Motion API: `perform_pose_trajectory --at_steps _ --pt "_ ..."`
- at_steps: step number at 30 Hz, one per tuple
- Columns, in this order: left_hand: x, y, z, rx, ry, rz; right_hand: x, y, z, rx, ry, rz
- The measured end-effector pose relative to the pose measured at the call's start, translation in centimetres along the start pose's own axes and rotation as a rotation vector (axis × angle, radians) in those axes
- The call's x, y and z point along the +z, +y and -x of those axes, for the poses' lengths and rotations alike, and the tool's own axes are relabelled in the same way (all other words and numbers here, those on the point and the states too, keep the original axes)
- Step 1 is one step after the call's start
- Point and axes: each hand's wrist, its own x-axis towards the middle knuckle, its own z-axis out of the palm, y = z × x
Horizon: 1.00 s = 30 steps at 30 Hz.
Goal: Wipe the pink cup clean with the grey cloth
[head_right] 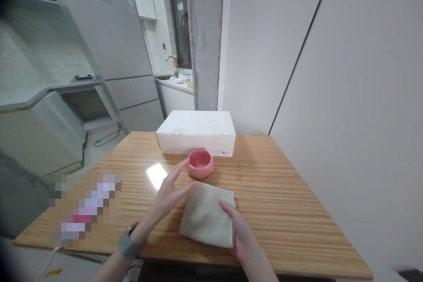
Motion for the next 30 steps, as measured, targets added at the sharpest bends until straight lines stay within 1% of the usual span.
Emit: perform_pose_trajectory --at_steps 2,3,5,6,8,10,11,13,16,18,20,22,24,27,30 --pt "-0.1 -1.6 -3.2 -0.137 -0.007 0.033 -0.5 -0.5 0.1 -0.038 0.042 0.002" --pt "0.1 -2.3 -4.4 -0.159 -0.045 0.071 -0.9 -0.9 0.1 -0.062 0.065 0.003" --pt "0.7 -3.5 -5.9 -0.103 -0.12 0.161 -1.9 -1.8 0.0 -0.14 0.113 0.009" --pt "1.1 -3.9 -6.3 -0.054 -0.142 0.192 -2.4 -2.3 -0.2 -0.19 0.126 0.02" --pt "1.7 -4.5 -6.4 0.005 -0.143 0.211 -3.3 -3.5 -0.8 -0.314 0.114 0.077" --pt "2.1 -4.7 -6.3 -0.014 -0.105 0.198 -3.8 -4.6 -1.4 -0.43 0.117 0.121" --pt "2.2 -4.7 -6.3 -0.039 -0.089 0.189 -3.8 -5.1 -1.7 -0.479 0.14 0.122" --pt "2.1 -4.8 -6.2 -0.083 -0.068 0.17 -3.2 -5.9 -2.2 -0.566 0.218 0.092" --pt "1.7 -4.6 -6.2 -0.112 -0.047 0.136 -1.1 -6.4 -2.8 -0.717 0.331 0.017" --pt "1.4 -4.3 -6.1 -0.115 -0.034 0.152 0.5 -6.2 -3.4 -0.834 0.339 0.014" --pt "1.2 -3.9 -6.0 -0.129 -0.029 0.234 2.0 -5.9 -4.4 -0.916 0.295 0.058" --pt "1.2 -3.4 -5.8 -0.165 -0.026 0.38 3.4 -5.4 -5.5 -0.94 0.201 0.122" --pt "1.3 -3.1 -5.6 -0.214 -0.019 0.531 4.7 -5.2 -6.4 -0.912 0.099 0.184" --pt "1.1 -2.8 -5.5 -0.246 -0.017 0.688 6.1 -5.2 -6.9 -0.843 0.01 0.235" --pt "0.1 -2.8 -5.4 -0.226 -0.069 0.767 6.7 -5.6 -6.7 -0.704 -0.086 0.327"
